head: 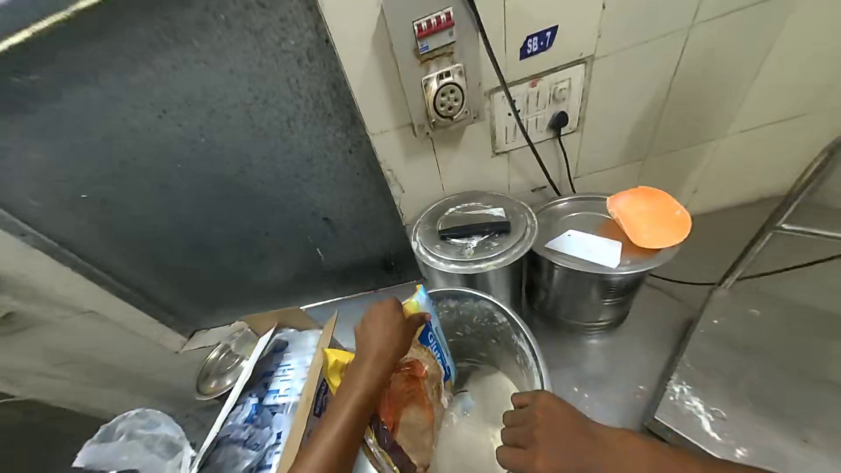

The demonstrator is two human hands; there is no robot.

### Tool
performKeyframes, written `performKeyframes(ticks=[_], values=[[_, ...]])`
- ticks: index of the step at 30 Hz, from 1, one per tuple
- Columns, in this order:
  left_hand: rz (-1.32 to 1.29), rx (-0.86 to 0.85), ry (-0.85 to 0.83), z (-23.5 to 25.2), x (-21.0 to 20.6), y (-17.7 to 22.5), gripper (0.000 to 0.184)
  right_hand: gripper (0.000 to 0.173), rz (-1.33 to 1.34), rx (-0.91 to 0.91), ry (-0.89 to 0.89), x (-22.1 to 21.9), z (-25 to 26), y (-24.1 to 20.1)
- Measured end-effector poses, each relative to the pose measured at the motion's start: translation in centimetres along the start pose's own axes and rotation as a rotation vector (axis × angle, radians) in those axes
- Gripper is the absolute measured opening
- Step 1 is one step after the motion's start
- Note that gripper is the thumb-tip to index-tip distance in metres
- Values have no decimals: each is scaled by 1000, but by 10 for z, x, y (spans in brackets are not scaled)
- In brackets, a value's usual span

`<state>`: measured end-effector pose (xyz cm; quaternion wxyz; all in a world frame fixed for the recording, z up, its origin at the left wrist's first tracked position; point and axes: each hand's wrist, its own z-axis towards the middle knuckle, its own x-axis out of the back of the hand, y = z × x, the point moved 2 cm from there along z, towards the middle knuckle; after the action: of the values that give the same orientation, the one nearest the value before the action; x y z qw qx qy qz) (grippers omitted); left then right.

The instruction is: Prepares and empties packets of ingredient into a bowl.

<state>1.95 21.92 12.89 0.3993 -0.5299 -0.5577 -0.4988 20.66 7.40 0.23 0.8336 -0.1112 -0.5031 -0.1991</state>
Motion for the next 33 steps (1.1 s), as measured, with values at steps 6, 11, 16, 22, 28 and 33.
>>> performKeyframes(ticks=[6,11,16,22,28,33], values=[[76,-186,-43,-30,-13,15,51,30,600,-573,-161,53,36,6],[191,-390,-31,-43,-21,31,45,82,201,-725,-207,42,63,77],[230,-569,-35,-33,-24,26,48,48,265,-656,-435,14,81,111],[267,-580,77,-50,-27,0,70,41,292,-769,-402,11,76,99],[264,-554,454,-62,-66,-20,89,30,305,-808,-391,10,77,96],[275,-547,526,-65,-71,-18,83,31,271,-826,-376,7,77,94]])
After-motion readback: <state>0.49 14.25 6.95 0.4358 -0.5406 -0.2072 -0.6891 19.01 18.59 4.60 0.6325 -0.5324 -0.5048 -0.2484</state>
